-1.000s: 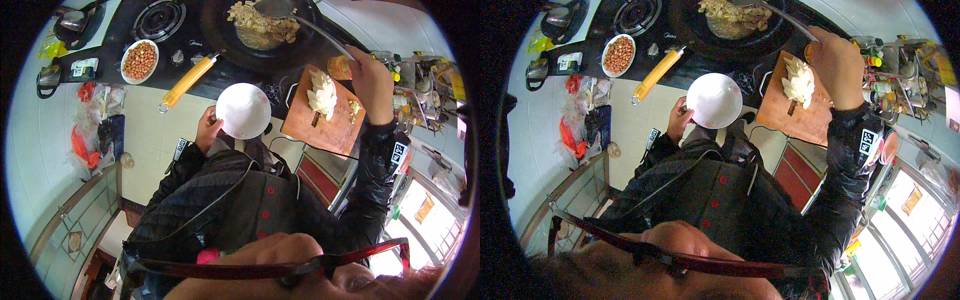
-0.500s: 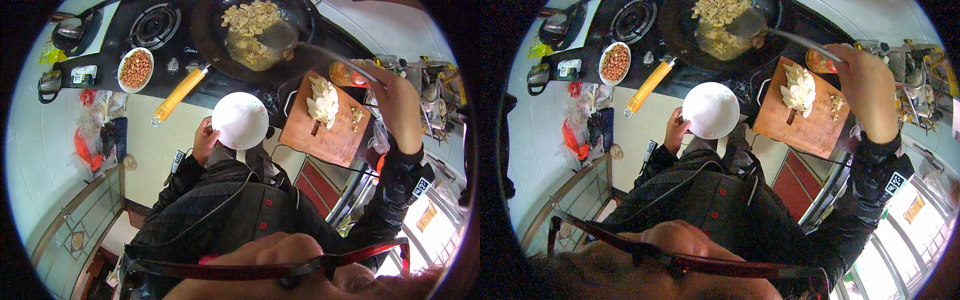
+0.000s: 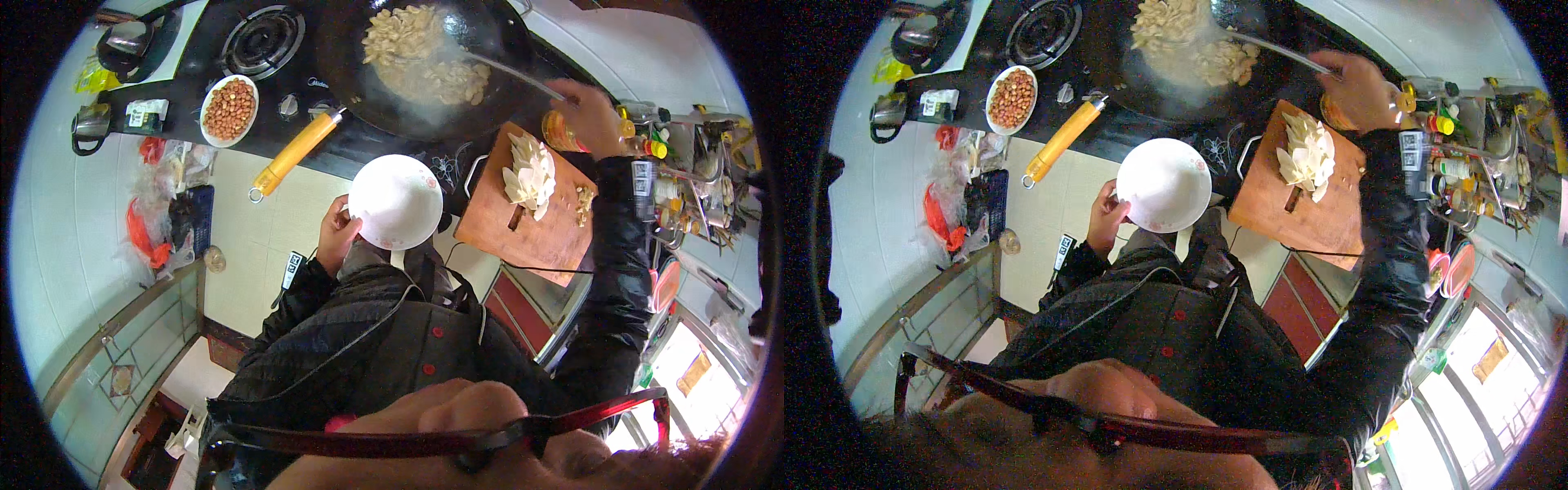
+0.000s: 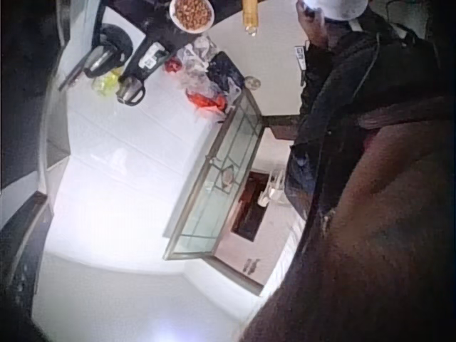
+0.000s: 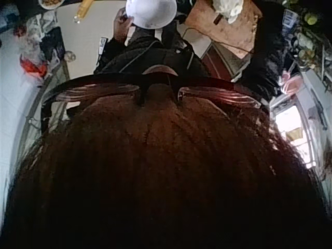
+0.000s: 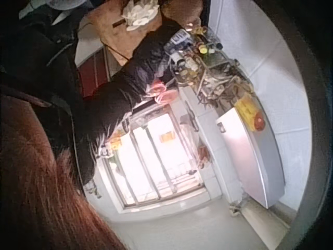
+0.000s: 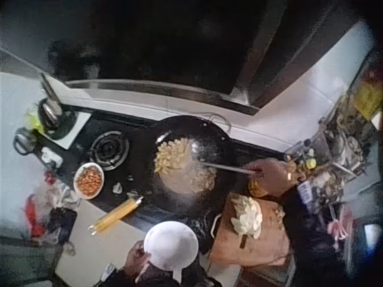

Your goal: The person stir-fries pieces of meat in a wok, then transfers the cooked meat into a white bowl. Next, they add shredded vegetables to the wok and stir-fry them. The person uses a spatula to mix and lift the food while holding the wok handle.

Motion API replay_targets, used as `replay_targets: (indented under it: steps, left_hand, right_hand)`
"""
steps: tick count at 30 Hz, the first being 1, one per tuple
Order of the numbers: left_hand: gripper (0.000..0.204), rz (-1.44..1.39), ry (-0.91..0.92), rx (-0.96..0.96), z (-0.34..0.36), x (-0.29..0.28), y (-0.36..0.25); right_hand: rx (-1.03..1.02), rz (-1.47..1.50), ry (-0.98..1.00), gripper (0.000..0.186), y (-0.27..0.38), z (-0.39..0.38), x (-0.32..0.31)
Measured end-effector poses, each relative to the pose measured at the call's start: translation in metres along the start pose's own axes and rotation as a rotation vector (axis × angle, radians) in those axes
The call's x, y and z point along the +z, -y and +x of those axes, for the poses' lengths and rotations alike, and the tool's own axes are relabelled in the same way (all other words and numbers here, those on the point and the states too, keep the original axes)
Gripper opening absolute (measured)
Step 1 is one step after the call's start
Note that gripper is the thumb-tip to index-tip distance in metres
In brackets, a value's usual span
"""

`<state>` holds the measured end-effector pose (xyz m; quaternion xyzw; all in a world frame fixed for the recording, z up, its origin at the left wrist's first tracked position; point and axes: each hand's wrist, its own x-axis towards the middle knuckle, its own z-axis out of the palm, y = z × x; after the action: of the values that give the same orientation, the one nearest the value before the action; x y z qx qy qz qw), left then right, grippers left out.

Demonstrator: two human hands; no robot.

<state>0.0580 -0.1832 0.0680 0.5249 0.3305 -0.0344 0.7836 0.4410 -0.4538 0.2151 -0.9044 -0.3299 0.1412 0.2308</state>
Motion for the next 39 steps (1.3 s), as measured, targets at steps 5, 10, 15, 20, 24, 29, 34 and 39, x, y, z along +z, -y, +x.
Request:
replay_targets:
  steps: [5,10,15,20,24,29,34,39]
  left_hand:
    - [0.046,0.058,-0.005,0.048,-0.012,0.006,-0.016]
    - [0.047,0.080,-0.010,0.038,-0.030,0.022,-0.049]
    - [0.051,0.057,-0.005,0.200,-0.039,0.035,-0.084]
    - [0.056,-0.039,-0.048,0.275,-0.033,0.048,-0.115]
    - [0.062,-0.143,-0.033,0.368,-0.010,0.065,-0.134]
    - [0.053,-0.247,0.034,0.417,0.022,0.083,-0.147]
    - [0.048,-0.279,0.063,0.475,0.028,0.089,-0.149]
    - [0.050,-0.302,0.067,0.521,0.020,0.088,-0.148]
  right_hand:
    - [0.143,0.108,-0.025,0.032,-0.005,-0.015,0.071]
    - [0.071,0.004,-0.236,0.031,0.020,-0.036,0.077]
    - [0.129,0.001,-0.296,0.032,0.022,-0.082,0.053]
    - [0.103,0.052,-0.372,0.030,0.044,-0.131,0.014]
    - [0.052,0.075,-0.414,0.029,0.072,-0.165,-0.010]
    - [-0.017,-0.104,-0.406,0.033,0.101,-0.202,-0.016]
    - [-0.128,-0.363,-0.422,0.033,0.111,-0.212,-0.007]
    - [-0.175,-0.413,-0.541,0.030,0.105,-0.208,-0.002]
